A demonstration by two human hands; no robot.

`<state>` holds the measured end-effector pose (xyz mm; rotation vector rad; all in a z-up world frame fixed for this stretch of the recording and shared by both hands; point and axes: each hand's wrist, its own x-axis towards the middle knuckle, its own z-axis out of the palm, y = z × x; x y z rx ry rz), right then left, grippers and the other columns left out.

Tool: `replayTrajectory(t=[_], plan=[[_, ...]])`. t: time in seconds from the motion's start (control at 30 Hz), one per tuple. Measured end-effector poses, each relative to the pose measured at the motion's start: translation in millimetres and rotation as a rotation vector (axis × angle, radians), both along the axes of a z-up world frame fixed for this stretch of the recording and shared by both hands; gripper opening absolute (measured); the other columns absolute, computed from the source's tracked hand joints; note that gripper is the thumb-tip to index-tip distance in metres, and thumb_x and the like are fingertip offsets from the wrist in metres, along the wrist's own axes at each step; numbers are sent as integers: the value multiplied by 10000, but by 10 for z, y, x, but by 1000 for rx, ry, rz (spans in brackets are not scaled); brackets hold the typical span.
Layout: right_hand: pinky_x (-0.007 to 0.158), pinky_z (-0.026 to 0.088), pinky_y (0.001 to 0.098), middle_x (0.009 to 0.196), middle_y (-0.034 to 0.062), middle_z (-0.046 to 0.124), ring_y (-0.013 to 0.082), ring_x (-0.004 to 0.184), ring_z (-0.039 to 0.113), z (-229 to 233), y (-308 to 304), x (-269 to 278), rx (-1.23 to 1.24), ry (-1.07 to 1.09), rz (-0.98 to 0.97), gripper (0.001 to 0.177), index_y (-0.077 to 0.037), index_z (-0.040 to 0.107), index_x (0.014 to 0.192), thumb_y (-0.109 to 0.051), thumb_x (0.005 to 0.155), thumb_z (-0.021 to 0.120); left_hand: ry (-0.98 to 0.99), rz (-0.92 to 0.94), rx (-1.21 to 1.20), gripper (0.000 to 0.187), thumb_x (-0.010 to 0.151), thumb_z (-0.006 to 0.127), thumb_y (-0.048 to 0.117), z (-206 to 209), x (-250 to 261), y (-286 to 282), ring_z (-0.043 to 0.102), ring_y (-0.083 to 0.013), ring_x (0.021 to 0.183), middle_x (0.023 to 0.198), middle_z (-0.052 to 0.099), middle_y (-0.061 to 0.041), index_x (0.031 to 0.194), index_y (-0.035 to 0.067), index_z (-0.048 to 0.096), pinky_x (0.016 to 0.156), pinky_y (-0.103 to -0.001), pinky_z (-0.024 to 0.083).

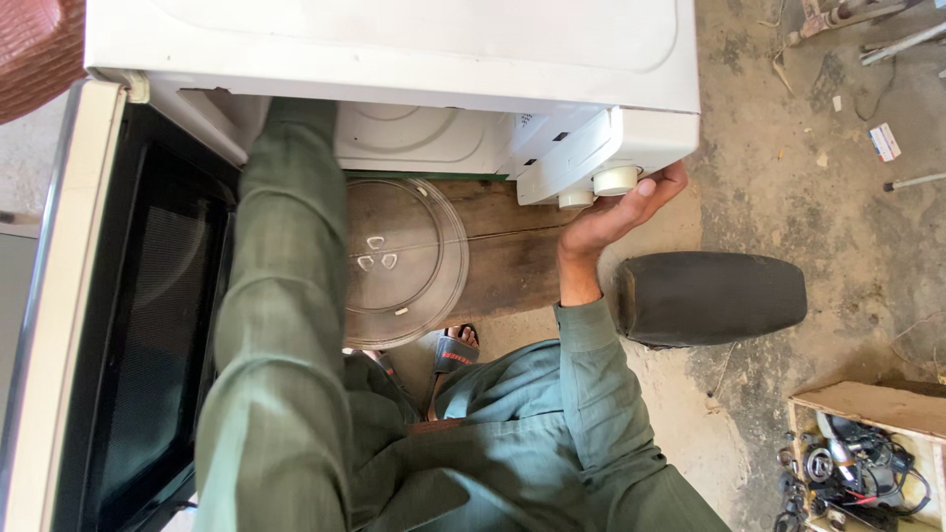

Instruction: The person opens a white microwave, removes the glass turntable, and wipes the interior and control panel with a cloth. The turntable is set aside on the wooden surface, and the person continues wiping the inside surfaces and exterior knobs.

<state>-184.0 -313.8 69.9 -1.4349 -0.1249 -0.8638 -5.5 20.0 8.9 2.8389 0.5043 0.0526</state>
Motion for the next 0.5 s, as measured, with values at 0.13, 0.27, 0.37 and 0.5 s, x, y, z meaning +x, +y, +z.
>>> replayTrajectory(t=[0.13, 0.27, 0.37, 0.5], plan=[[1256, 388, 475, 1475, 159, 402, 273, 1452, 428, 0, 18, -5, -13, -16, -15, 640, -13, 349, 1476, -513, 1082, 418, 160, -10, 96, 183, 955, 673, 185, 134, -173, 102, 697, -299, 977, 1076, 723, -147, 1076, 67, 741, 851, -463, 546], [1219, 359, 430, 1491, 156, 396, 254, 1414, 419, -6, 22, -14, 5, -49, 18, 604, -3, 345, 1473, -478, 1106, 410, 349, -79, 223, 162, 937, 704, 180, 157, -526, 18, 709, -288, 951, 1042, 736, -137, 1046, 73, 756, 832, -458, 555], [1253, 354, 439, 1486, 153, 399, 265, 1443, 427, 8, 20, -38, -34, -25, -10, 598, -7, 336, 1484, -468, 1109, 404, 369, -162, 391, 146, 923, 726, 175, 149, -763, -200, 717, -280, 932, 1017, 745, -129, 1023, 77, 767, 818, -454, 562], [1252, 352, 436, 1487, 155, 398, 266, 1444, 424, 21, 34, -50, -34, -13, -9, 598, -3, 334, 1484, -467, 1111, 396, 272, -276, 652, 127, 904, 756, 169, 109, -993, -465, 729, -269, 906, 984, 758, -119, 993, 83, 782, 799, -448, 571]])
